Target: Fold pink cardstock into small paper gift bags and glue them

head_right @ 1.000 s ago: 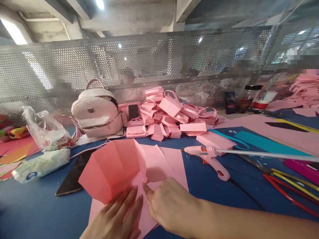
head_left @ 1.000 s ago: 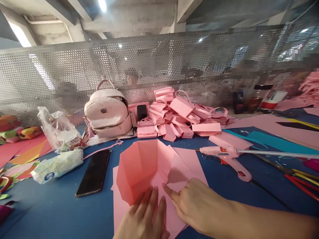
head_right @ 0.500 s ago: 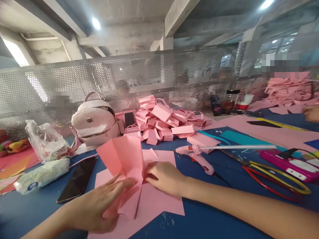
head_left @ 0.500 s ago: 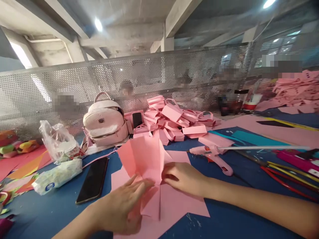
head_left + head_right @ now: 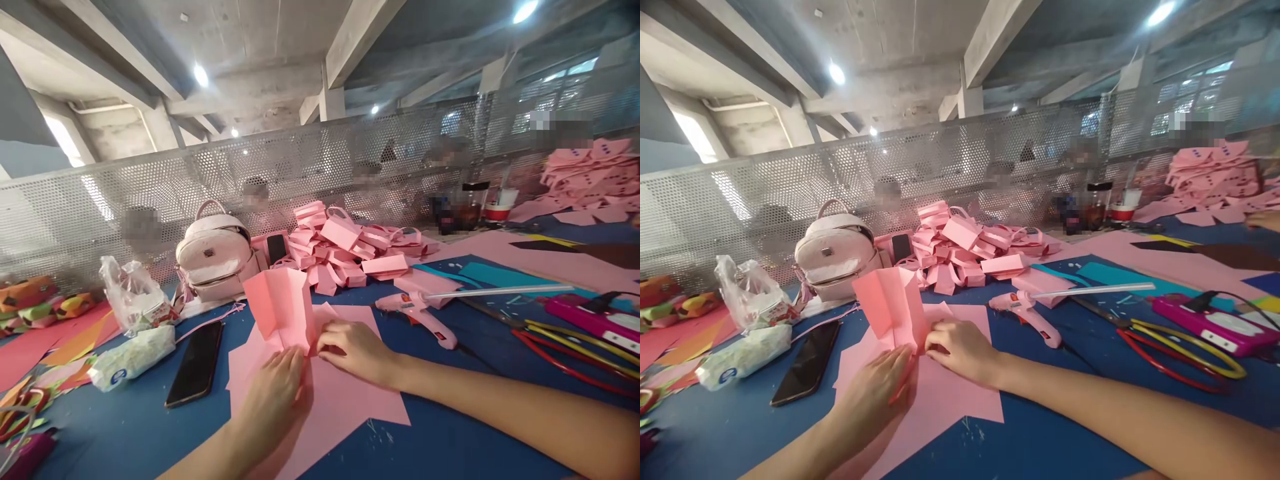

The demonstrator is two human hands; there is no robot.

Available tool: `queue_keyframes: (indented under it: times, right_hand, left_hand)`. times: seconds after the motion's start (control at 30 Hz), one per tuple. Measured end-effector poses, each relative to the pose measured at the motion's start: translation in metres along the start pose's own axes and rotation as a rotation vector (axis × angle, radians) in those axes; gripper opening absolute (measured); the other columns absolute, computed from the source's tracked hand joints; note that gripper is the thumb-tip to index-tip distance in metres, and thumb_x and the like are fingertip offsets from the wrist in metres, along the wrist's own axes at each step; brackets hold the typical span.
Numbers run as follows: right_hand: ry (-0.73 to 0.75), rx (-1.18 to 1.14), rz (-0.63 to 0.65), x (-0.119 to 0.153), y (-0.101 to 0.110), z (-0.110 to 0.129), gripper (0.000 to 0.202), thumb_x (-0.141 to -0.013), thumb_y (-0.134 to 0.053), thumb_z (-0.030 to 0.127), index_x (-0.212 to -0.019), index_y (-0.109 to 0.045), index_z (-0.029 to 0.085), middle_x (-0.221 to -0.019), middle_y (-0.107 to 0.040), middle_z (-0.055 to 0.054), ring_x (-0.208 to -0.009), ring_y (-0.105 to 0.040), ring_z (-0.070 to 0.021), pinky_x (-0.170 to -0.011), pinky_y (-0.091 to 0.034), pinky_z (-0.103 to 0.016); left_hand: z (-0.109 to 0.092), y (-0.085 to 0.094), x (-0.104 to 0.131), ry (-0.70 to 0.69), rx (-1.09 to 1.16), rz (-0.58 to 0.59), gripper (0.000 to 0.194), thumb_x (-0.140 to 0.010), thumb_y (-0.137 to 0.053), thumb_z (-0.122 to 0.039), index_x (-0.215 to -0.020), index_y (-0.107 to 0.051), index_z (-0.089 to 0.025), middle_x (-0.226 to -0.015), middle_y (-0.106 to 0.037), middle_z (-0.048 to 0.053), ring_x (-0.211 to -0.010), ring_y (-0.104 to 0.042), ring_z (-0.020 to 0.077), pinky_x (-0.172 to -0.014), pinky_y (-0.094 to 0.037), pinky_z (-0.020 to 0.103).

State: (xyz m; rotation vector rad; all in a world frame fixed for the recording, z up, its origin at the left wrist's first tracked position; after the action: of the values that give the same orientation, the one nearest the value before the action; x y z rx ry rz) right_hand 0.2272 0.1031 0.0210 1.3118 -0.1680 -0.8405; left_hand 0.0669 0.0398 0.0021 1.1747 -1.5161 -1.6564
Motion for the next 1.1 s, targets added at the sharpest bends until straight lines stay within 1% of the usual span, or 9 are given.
queue_keyframes:
  times: [0.1, 0.17, 0.27, 0.33, 0.5, 0.63, 0.73, 0.87, 1.1]
  right_hand:
    - [-0.018, -0.008, -0.006, 0.002, 0.001, -0.003, 0.008, -0.09, -0.067, 0.019, -0.091, -0.074, 0.022, -0.09, -0.073, -0.001, -0.085, -0.068, -0.0192, -0.069, -0.044, -0.026]
    - [-0.042, -0.031, -0.019, 0.002, 0.001, -0.005, 0.007, -0.089, -0.067, 0.019, -0.089, -0.074, 0.022, -0.089, -0.072, -0.001, -0.083, -0.068, -0.0194, -0.069, -0.045, -0.027]
    - [-0.09, -0.094, -0.062, 0.001, 0.003, -0.008, 0.007, -0.089, -0.068, 0.017, -0.086, -0.073, 0.021, -0.087, -0.072, 0.0, -0.08, -0.067, -0.0188, -0.068, -0.045, -0.027]
    - [-0.112, -0.142, -0.107, 0.0, 0.004, -0.01, 0.008, -0.088, -0.068, 0.016, -0.085, -0.072, 0.022, -0.086, -0.073, 0.0, -0.079, -0.067, -0.0183, -0.067, -0.045, -0.026]
    - [-0.052, -0.22, -0.304, 0.001, 0.011, -0.012, 0.021, -0.082, -0.074, 0.007, -0.094, -0.07, 0.023, -0.097, -0.071, 0.0, -0.094, -0.066, -0.0198, -0.082, -0.048, -0.029]
    - [0.044, -0.23, -0.428, 0.006, 0.015, -0.01, 0.029, -0.08, -0.079, 0.013, -0.104, -0.068, 0.026, -0.106, -0.064, -0.004, -0.101, -0.062, -0.0216, -0.084, -0.049, -0.031]
    - [0.107, -0.213, -0.501, 0.009, 0.019, -0.006, 0.022, -0.084, -0.078, 0.019, -0.102, -0.07, 0.027, -0.103, -0.059, -0.005, -0.099, -0.058, -0.0224, -0.085, -0.048, -0.033]
    - [0.139, -0.276, -0.54, 0.01, 0.023, -0.002, 0.007, -0.091, -0.07, 0.028, -0.096, -0.075, 0.029, -0.094, -0.055, -0.004, -0.091, -0.056, -0.0205, -0.082, -0.048, -0.033]
    - [0.092, -0.43, -0.539, 0.01, 0.021, -0.004, 0.02, -0.092, -0.067, 0.042, -0.086, -0.079, 0.027, -0.083, -0.049, -0.002, -0.084, -0.054, -0.0189, -0.078, -0.048, -0.032]
  left_hand:
    - [0.002, 0.004, -0.014, 0.072, -0.059, 0.054, 0.037, -0.076, -0.048, 0.005, -0.102, -0.066, -0.014, -0.091, -0.074, 0.011, -0.081, -0.072, 0.0259, -0.07, -0.056, 0.032]
    - [0.006, 0.008, -0.023, 0.096, -0.068, 0.052, 0.037, -0.07, -0.046, 0.011, -0.087, -0.068, -0.014, -0.079, -0.073, 0.009, -0.072, -0.071, 0.0249, -0.061, -0.051, 0.028]
    - [0.015, 0.013, -0.032, 0.126, -0.04, 0.009, 0.035, -0.069, -0.046, 0.012, -0.071, -0.068, -0.015, -0.067, -0.07, 0.007, -0.063, -0.069, 0.0224, -0.055, -0.043, 0.025]
    - [0.021, 0.015, -0.035, 0.133, 0.014, -0.038, 0.032, -0.072, -0.049, 0.008, -0.065, -0.068, -0.017, -0.063, -0.068, 0.005, -0.061, -0.068, 0.0207, -0.054, -0.04, 0.024]
    - [0.039, 0.017, -0.03, 0.145, 0.202, -0.186, 0.029, -0.082, -0.054, -0.007, -0.071, -0.076, -0.024, -0.065, -0.074, 0.003, -0.063, -0.07, 0.0182, -0.055, -0.044, 0.02]
    - [0.041, 0.02, -0.023, 0.139, 0.368, -0.31, 0.028, -0.085, -0.053, -0.012, -0.082, -0.079, -0.024, -0.079, -0.079, 0.004, -0.07, -0.073, 0.0184, -0.061, -0.052, 0.021]
    - [0.036, 0.025, -0.02, 0.129, 0.475, -0.4, 0.028, -0.083, -0.053, -0.011, -0.083, -0.078, -0.022, -0.085, -0.08, 0.004, -0.075, -0.074, 0.0187, -0.067, -0.056, 0.023]
    - [0.027, 0.03, -0.016, 0.089, 0.559, -0.482, 0.025, -0.081, -0.054, -0.011, -0.08, -0.077, -0.022, -0.085, -0.08, 0.003, -0.075, -0.074, 0.019, -0.068, -0.057, 0.026]
    - [0.019, 0.034, -0.01, 0.025, 0.599, -0.561, 0.024, -0.084, -0.057, -0.012, -0.085, -0.078, -0.024, -0.091, -0.081, 0.003, -0.082, -0.074, 0.0214, -0.073, -0.057, 0.031]
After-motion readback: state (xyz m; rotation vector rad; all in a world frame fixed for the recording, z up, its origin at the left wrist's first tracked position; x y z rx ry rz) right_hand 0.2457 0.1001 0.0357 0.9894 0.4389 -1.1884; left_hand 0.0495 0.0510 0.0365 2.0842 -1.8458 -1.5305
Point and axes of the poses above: each hand's wrist, its own x-axis away from the middle knuckle, its own y-axis out of the back of the hand, z = x × y, the point moved 4 cm from there along -x, towards the middle knuckle
